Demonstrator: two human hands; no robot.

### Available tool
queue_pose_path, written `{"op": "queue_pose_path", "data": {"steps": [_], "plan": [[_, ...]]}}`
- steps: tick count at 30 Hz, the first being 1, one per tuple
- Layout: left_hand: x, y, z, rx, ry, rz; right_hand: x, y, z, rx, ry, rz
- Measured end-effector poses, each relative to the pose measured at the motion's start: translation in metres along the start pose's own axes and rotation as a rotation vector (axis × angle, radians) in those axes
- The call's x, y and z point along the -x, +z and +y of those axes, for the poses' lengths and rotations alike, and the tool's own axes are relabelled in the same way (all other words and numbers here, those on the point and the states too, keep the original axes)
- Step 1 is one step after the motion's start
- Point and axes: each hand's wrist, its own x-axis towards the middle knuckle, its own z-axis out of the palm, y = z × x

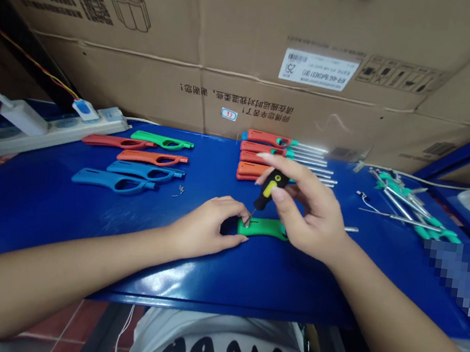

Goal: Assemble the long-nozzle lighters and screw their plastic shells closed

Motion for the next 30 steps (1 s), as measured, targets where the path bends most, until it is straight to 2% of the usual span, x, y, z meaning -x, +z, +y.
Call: {"op": "queue_pose_path", "data": {"steps": [3,5,6,8,10,15,21,26,30], "plan": [[-0.0002,0.0,0.0001,0.004,0.023,0.007,0.0009,-0.0026,0.0026,0.25,-0.166,0.091],[-0.0004,-0.0002,0.0004,0.005,0.02,0.0,0.0003,-0.005,0.003,0.363,-0.281,0.081],[-0.0006,-0.0004,0.0006,0.004,0.011,-0.005,-0.0004,-0.0059,0.0021,0.352,-0.301,0.047],[-0.0008,-0.0007,0.001,0.003,-0.004,-0.014,-0.0018,-0.0064,-0.0011,0.233,-0.258,-0.024],[-0.0009,-0.0008,0.0011,0.001,-0.005,-0.013,-0.0024,-0.0055,-0.0042,0.157,-0.198,-0.026],[-0.0009,-0.0005,0.0007,0.014,0.004,-0.032,0.0009,-0.0028,-0.0037,0.48,-0.315,0.213],[-0.001,-0.0009,0.0004,0.009,-0.015,-0.041,-0.0024,-0.0042,-0.0015,0.171,-0.109,0.04],[-0.0009,-0.0006,-0.0003,0.011,0.005,-0.039,-0.0024,-0.0088,-0.0003,0.312,-0.233,0.129],[-0.0006,-0.0001,-0.0006,0.005,-0.004,-0.04,-0.0017,-0.007,-0.0017,-0.012,-0.051,-0.051]]}}
